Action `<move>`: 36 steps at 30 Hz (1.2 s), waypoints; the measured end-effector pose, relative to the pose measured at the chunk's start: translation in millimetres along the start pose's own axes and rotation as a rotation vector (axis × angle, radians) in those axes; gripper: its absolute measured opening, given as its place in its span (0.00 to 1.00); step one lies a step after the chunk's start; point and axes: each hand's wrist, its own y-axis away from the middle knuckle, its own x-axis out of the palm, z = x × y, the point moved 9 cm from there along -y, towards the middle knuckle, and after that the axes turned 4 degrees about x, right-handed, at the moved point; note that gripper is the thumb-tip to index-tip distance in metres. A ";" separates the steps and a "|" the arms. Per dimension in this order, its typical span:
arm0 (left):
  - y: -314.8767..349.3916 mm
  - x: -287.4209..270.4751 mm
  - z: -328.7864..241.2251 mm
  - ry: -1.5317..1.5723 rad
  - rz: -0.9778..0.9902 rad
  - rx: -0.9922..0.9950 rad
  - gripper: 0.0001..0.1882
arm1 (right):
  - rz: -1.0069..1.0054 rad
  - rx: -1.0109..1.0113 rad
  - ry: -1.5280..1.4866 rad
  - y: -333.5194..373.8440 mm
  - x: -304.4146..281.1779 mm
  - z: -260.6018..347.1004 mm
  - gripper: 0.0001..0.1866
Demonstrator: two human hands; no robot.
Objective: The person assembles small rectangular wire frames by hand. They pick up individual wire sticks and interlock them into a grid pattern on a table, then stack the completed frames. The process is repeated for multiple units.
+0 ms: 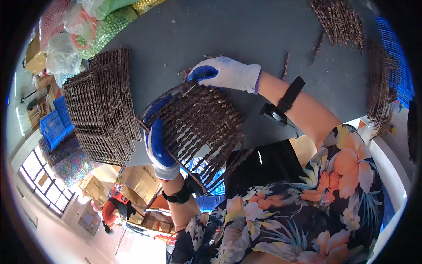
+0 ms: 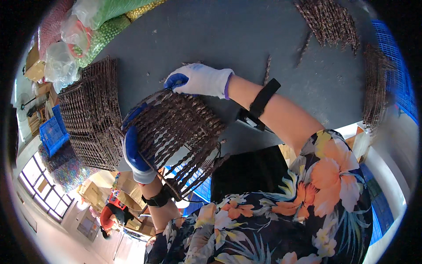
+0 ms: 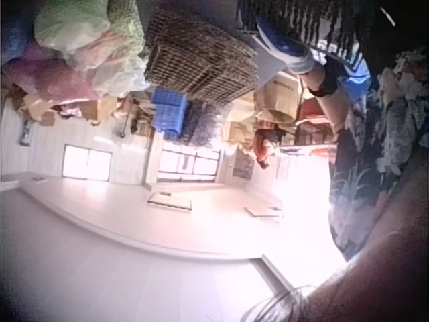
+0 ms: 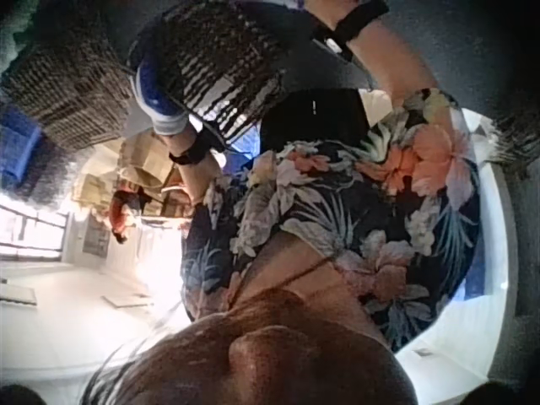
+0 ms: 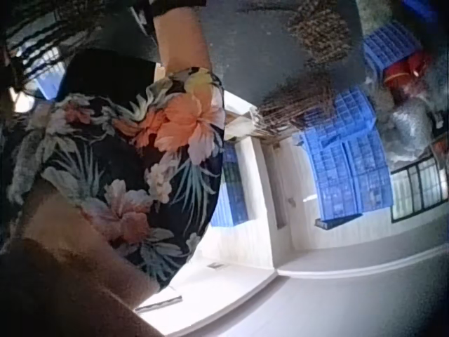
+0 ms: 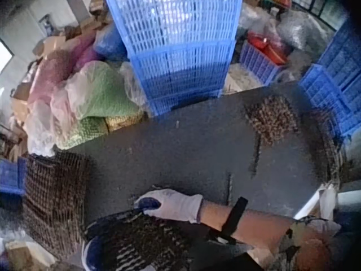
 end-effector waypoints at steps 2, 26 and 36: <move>3.1 -0.2 -0.1 -0.006 0.004 0.007 0.21 | 0.050 -0.015 -0.020 -1.4 1.7 2.7 0.20; 47.6 50.2 -49.9 -0.962 0.160 0.261 0.28 | -0.145 -0.400 0.563 15.3 29.5 59.7 0.16; 52.5 48.3 -49.2 -1.125 0.277 0.419 0.27 | -0.027 -0.604 0.437 2.2 42.7 54.6 0.14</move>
